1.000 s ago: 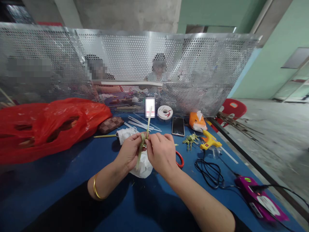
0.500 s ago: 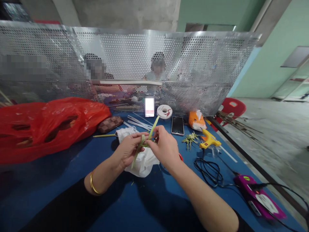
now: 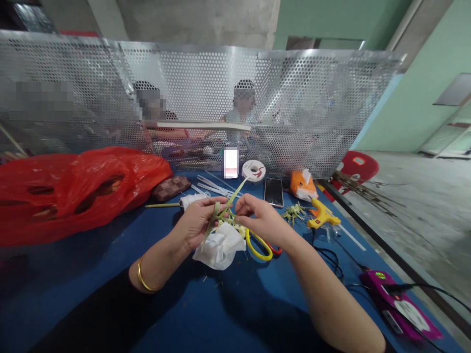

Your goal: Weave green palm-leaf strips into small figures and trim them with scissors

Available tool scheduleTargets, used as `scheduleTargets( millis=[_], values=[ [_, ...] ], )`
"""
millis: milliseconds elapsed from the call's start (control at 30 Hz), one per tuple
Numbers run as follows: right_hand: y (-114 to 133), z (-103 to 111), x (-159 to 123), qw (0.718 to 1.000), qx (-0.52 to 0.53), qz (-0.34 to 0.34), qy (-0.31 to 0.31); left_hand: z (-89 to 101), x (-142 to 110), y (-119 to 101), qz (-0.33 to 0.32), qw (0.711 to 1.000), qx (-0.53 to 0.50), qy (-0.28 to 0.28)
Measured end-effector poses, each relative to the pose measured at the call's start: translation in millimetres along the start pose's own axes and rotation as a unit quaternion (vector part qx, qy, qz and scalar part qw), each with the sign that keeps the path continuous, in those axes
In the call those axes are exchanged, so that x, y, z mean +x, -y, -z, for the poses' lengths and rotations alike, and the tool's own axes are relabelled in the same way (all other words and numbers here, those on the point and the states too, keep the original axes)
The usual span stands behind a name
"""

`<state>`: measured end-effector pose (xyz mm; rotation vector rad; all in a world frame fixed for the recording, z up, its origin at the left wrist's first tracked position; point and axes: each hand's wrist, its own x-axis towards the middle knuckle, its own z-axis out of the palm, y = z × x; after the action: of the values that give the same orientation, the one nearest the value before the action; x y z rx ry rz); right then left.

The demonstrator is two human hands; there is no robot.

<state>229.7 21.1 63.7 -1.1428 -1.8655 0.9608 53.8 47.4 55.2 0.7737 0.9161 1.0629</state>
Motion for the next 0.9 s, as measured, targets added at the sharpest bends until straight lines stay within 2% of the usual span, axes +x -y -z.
scheduleTargets(
  millis=[100,267,333,400,467,567,633,900],
  values=[
    [0,8,-1,1.000,0.007,0.017,-0.012,0.9,0,-2,0.004,1.000,0.001,0.004],
    [0,12,-4,0.992,0.099,0.005,0.073,2.4,1,3,-0.009,1.000,0.014,0.017],
    [0,8,-4,0.990,0.116,0.011,0.084,2.0,1,6,-0.010,1.000,0.017,0.020],
    [1,2,-3,0.994,0.098,0.022,0.053,0.7,0,7,-0.008,1.000,0.016,0.019],
    [2,-5,-1,0.998,0.041,0.054,-0.008,-0.9,-1,7,-0.001,1.000,0.016,0.014],
    [3,-14,0,0.987,-0.028,0.130,-0.094,-2.8,-2,7,0.003,1.000,0.017,0.020],
    [3,-18,1,0.979,-0.014,0.157,-0.128,-3.2,-3,7,0.000,0.999,0.015,0.031],
    [6,-29,1,0.969,0.152,0.049,-0.190,-2.6,-3,9,-0.026,0.998,0.049,0.024]
  ],
)
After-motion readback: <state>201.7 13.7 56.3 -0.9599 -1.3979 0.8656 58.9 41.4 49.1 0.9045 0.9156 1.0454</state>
